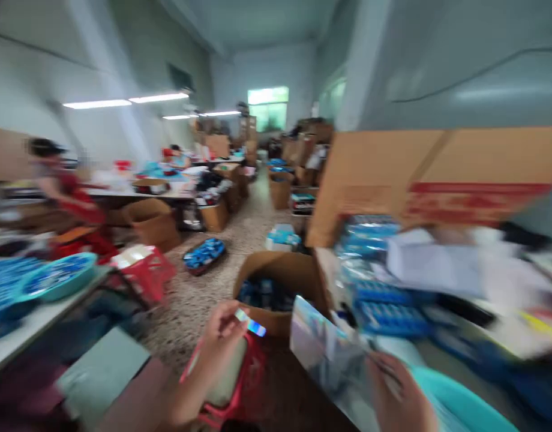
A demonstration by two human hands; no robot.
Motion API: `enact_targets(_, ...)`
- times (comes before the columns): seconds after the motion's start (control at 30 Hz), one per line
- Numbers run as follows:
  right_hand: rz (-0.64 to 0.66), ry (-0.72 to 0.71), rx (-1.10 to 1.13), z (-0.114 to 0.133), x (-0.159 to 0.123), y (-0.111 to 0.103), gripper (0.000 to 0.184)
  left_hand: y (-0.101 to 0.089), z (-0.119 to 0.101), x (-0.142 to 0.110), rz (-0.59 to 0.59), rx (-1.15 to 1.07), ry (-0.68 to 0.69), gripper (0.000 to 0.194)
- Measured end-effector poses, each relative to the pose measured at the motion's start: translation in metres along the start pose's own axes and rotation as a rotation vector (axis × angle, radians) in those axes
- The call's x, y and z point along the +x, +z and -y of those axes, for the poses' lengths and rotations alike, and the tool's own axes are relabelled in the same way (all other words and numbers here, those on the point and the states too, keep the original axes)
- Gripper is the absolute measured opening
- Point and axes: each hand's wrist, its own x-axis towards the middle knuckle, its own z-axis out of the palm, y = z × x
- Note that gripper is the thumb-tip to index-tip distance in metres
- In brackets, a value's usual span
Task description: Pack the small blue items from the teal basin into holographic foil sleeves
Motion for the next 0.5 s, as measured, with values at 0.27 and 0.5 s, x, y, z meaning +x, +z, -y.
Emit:
enact_targets(0.27, -0.227, 0.216, 0.160, -0.026, -0.043, -0.046, 0.032, 0.075, 0.035, 0.037, 0.303, 0.067, -0.155, 0.078)
enact_targets(0.5, -0.631, 0.345, 0.254, -0.052, -0.058, -0.084, 0.032, 0.165, 0.054, 0.054, 0.441, -0.054, -0.179, 0.079)
